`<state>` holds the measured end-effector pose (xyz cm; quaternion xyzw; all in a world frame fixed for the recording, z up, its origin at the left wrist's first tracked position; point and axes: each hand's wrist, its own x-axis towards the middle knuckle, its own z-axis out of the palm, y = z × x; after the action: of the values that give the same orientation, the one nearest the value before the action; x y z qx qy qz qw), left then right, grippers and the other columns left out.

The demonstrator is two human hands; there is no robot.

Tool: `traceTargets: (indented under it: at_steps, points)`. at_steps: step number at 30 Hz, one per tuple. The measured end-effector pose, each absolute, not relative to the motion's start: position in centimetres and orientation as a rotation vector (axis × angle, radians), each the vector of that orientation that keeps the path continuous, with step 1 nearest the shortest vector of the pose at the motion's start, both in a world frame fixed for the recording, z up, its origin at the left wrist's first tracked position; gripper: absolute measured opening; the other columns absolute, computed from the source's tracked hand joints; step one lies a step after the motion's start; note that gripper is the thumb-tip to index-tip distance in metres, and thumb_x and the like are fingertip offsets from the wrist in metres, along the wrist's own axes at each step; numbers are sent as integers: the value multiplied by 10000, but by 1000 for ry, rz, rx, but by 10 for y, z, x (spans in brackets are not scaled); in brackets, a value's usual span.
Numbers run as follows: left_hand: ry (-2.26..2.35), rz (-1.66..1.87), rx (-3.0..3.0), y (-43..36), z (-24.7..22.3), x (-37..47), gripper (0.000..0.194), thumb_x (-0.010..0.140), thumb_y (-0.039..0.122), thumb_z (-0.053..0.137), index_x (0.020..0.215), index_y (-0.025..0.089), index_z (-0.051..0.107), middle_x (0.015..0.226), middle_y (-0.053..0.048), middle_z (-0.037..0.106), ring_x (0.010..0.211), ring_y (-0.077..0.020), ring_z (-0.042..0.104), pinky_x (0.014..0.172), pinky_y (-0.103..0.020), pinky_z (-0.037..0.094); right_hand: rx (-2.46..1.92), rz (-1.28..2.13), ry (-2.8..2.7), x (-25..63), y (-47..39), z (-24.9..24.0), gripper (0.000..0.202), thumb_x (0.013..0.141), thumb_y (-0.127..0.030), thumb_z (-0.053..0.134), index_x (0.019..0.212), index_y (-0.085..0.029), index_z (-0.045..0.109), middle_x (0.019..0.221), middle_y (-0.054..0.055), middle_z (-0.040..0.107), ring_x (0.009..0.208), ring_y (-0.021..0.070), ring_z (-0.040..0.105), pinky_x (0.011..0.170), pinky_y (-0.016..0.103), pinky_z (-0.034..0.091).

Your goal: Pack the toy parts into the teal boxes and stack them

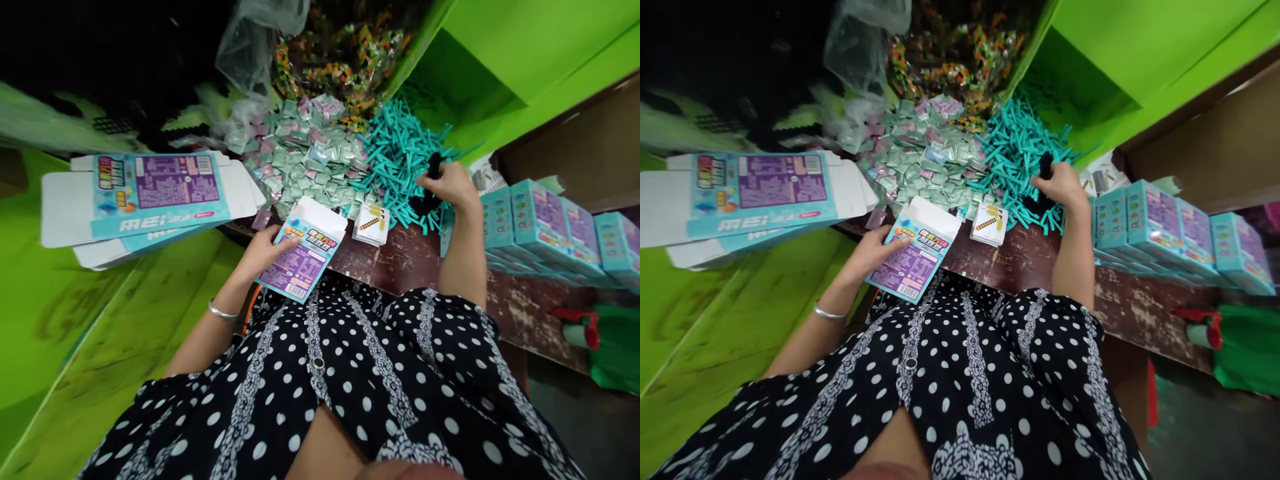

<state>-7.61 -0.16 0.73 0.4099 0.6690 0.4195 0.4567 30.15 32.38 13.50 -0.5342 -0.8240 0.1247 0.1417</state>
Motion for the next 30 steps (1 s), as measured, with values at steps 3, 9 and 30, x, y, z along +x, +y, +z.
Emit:
traceTargets:
  at_steps: [3, 9, 30]
  points:
    - [1651, 1030, 1002, 0, 6, -75, 751, 726, 825, 862, 1065, 157, 810, 1068, -123, 866, 973, -360, 796, 817, -396, 610, -1820, 287, -2439, 329, 293, 95, 524, 797, -482, 961, 604, -226, 546, 611, 7, 530, 811, 246, 669, 785, 413, 500]
    - [1682, 1040, 1027, 1, 3, -73, 757, 740, 842, 856, 1054, 155, 809, 1049, -124, 861, 934, -341, 794, 807, -395, 600, -1880, 307, -2370, 321, 261, 41, 526, 798, -410, 953, 619, -276, 476, 609, 47, 534, 911, 306, 678, 829, 445, 494]
    - [1432, 1147, 1234, 2, 28, -55, 652, 746, 720, 906, 1086, 177, 786, 1119, -84, 851, 979, -272, 775, 884, -354, 621, -720, 541, -3456, 144, 195, 188, 393, 863, -559, 920, 826, -230, 709, 727, 42, 635, 784, 239, 617, 755, 396, 407]
